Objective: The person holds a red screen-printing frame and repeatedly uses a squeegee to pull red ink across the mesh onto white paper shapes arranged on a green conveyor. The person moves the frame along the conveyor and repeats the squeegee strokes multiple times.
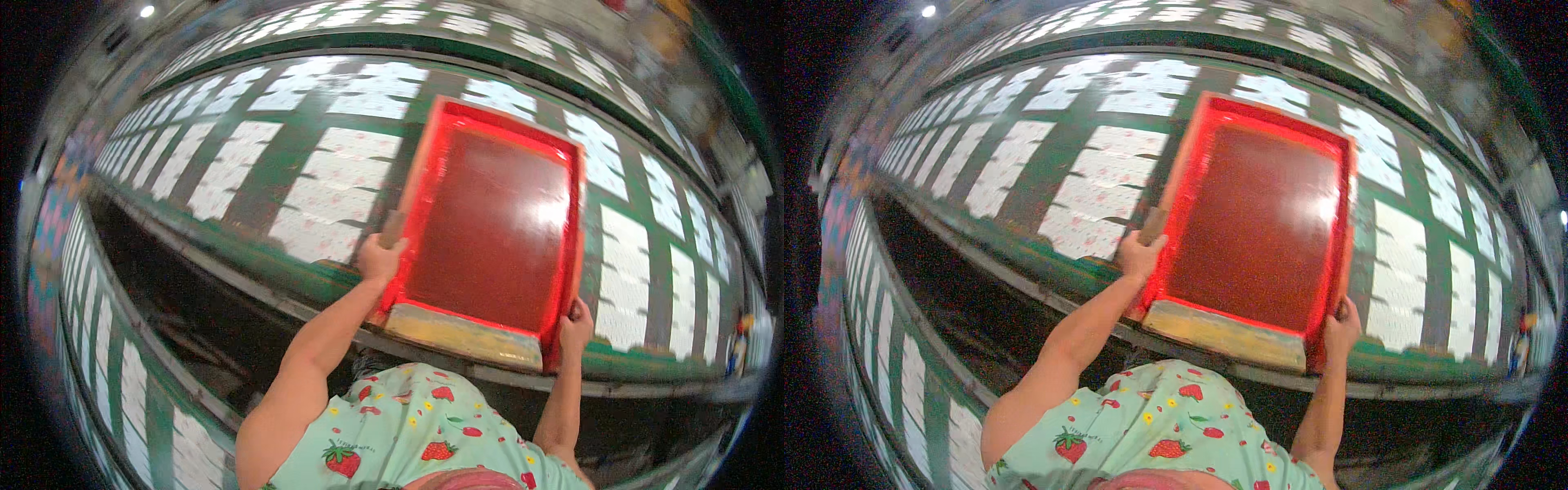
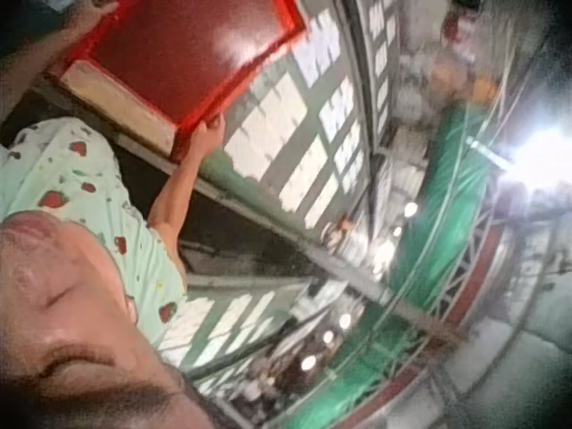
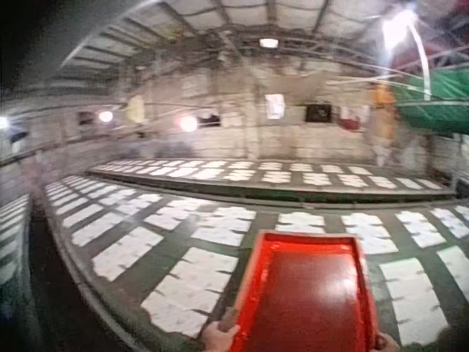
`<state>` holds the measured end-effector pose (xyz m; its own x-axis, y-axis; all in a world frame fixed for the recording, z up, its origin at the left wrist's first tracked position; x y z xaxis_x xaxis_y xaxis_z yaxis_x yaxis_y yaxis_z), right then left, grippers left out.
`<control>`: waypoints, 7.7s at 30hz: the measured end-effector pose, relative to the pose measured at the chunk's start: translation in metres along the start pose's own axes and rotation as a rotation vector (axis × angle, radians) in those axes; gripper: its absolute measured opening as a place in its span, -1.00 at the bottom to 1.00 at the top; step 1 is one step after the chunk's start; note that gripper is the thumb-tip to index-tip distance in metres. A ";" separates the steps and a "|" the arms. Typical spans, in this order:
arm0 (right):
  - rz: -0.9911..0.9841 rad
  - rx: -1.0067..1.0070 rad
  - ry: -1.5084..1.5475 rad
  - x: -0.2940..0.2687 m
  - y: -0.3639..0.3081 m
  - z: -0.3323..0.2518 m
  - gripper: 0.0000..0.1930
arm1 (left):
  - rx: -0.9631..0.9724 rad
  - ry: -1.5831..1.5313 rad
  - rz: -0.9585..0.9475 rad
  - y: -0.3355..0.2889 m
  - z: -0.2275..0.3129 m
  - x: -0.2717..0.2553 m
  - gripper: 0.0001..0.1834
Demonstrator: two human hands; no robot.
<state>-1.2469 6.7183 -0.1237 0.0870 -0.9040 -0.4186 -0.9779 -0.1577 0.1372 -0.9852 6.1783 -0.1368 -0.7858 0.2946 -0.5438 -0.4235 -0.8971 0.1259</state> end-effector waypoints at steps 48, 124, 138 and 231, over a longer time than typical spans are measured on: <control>-0.523 -0.485 -0.779 0.162 -0.168 -0.187 -0.40 | 0.209 -0.145 -0.174 -0.011 0.005 0.023 -0.25; -0.626 -0.564 -0.768 0.147 -0.166 -0.175 -0.43 | 0.211 0.016 -0.118 -0.011 0.014 0.016 -0.20; -0.343 -0.569 -0.379 -0.027 -0.135 -0.118 -0.54 | 0.246 0.140 -0.051 -0.003 0.006 0.015 -0.43; -0.503 -0.572 -0.661 -0.338 0.028 0.050 -0.62 | 0.114 -0.036 -0.251 -0.309 0.286 0.347 -0.44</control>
<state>-1.3136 7.0390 -0.0229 0.1722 -0.3056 -0.9365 -0.6036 -0.7840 0.1449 -1.2561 6.6521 -0.1272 -0.6646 0.5163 -0.5401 -0.6534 -0.7522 0.0850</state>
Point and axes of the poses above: each hand's wrist, its own y-axis towards the middle knuckle, its own x-axis out of the palm, z = x × y, the point moved 7 cm from there along y, towards the middle knuckle, and after that the axes turned 5 degrees about x, right-handed, at the moved point
